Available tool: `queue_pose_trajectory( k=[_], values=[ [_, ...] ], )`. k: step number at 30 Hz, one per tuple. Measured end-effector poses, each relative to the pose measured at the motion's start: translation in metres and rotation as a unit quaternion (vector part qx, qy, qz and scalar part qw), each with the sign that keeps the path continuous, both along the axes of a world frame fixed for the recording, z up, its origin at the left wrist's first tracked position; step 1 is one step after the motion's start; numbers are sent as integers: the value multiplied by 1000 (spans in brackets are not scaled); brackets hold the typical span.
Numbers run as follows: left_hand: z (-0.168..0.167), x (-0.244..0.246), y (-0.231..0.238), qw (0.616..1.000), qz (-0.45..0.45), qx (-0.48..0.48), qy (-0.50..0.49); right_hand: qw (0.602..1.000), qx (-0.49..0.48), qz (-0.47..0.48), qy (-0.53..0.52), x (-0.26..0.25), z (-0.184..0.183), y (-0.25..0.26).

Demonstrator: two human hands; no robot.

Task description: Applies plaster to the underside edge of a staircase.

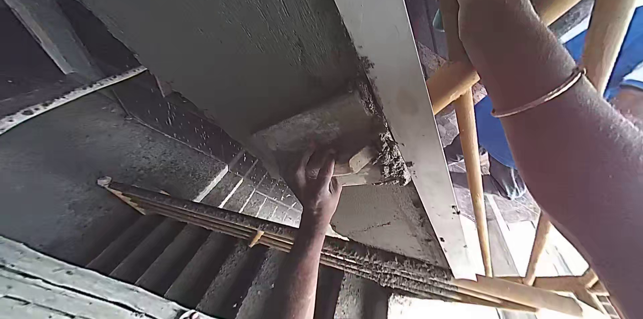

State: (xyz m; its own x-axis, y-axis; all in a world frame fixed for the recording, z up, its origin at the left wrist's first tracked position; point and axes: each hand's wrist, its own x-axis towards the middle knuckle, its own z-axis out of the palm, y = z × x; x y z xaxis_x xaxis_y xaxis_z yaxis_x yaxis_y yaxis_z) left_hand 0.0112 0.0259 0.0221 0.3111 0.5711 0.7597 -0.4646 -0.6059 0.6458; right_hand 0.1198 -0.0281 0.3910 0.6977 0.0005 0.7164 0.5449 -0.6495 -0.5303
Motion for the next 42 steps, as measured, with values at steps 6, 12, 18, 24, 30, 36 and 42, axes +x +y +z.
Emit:
queue_pose_trajectory(
  k=[6,12,18,24,30,36,42],
  values=[
    [43,25,61,1000,5,3,10,1000,26,3,-16,3,0,1],
    [90,53,129,1000,-9,-3,26,1000,20,-11,-14,-5,-5,2],
    [142,79,200,999,6,32,33,999,5,-30,-11,-5,-4,1],
    [195,107,264,998,31,44,22,999,18,-45,13,-10,-3,6],
    [220,115,299,997,25,39,62,999,11,-40,24,-11,-2,5],
    [177,75,242,995,4,70,74,1000,21,1,17,-7,-3,0],
    [94,23,132,993,-37,97,50,999,29,-3,23,-7,-2,1]
  ],
)
